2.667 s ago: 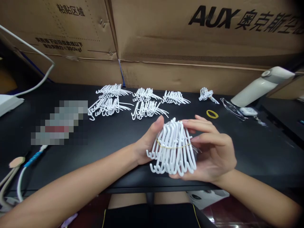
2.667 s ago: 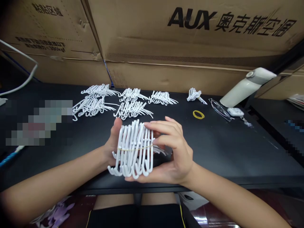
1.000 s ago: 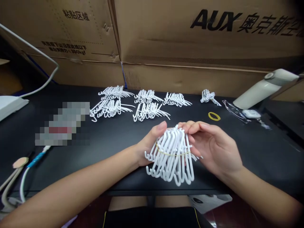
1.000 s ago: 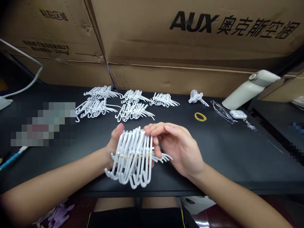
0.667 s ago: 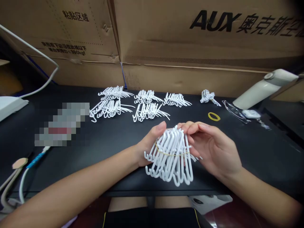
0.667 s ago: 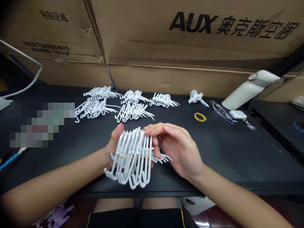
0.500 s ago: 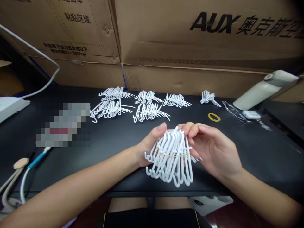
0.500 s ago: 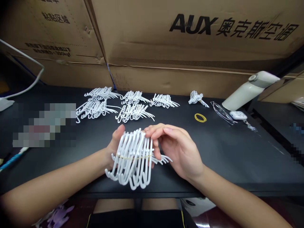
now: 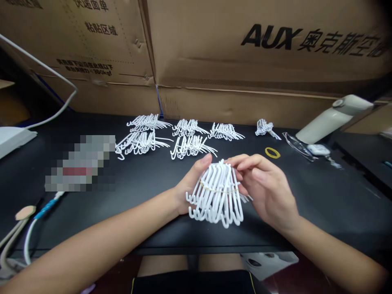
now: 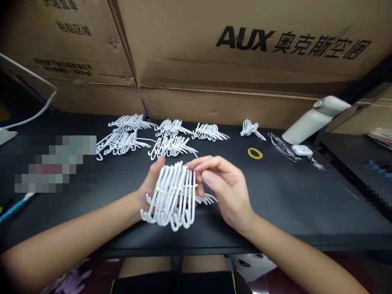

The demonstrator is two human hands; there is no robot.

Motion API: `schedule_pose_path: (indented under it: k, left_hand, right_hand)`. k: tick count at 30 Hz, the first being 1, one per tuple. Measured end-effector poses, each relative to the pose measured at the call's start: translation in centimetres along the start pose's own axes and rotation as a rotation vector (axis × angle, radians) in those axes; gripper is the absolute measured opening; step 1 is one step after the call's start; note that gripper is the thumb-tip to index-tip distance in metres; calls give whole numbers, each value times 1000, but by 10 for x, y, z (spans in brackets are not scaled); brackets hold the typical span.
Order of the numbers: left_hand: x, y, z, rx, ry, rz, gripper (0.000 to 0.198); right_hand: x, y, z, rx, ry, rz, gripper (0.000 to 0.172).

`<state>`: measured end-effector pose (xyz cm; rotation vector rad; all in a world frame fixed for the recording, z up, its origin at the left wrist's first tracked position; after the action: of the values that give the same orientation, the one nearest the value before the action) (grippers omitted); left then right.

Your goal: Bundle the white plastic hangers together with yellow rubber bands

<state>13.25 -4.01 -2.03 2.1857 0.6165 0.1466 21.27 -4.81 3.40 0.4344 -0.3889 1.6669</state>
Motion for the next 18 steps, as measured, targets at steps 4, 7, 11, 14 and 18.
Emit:
schedule_pose_path:
  k: [4,7,11,14,18]
  left_hand:
    - [1,-11,-12,35,113,-143,57]
    - [1,-19,-15,89,141,-261,51]
    - [5,-22,-8,219,66,-268,56]
    - [8,-21,-9,282,69,-190,72]
    - [8,-30,-20,316,107,-223,65]
  right_hand:
    - [-8,20,10,-392,-280,147,82]
    - [-9,22,0,-580,-312,153,91]
    - [-1,10,-18,-492,-199,51,59]
    - [11,-3,-32,-300,-11,-51,44]
    - [36,-46,-40,-62,154,-344,41]
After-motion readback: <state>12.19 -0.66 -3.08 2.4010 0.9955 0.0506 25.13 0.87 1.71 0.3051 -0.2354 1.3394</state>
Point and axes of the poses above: each hand's wrist, its own x-axis towards the middle knuckle, its own y-axis out of the palm, z = x × y, the point moved 8 cm from there along x, towards the middle knuckle, and after that the axes turned 4 degrees about x, right-handed, at the moved point
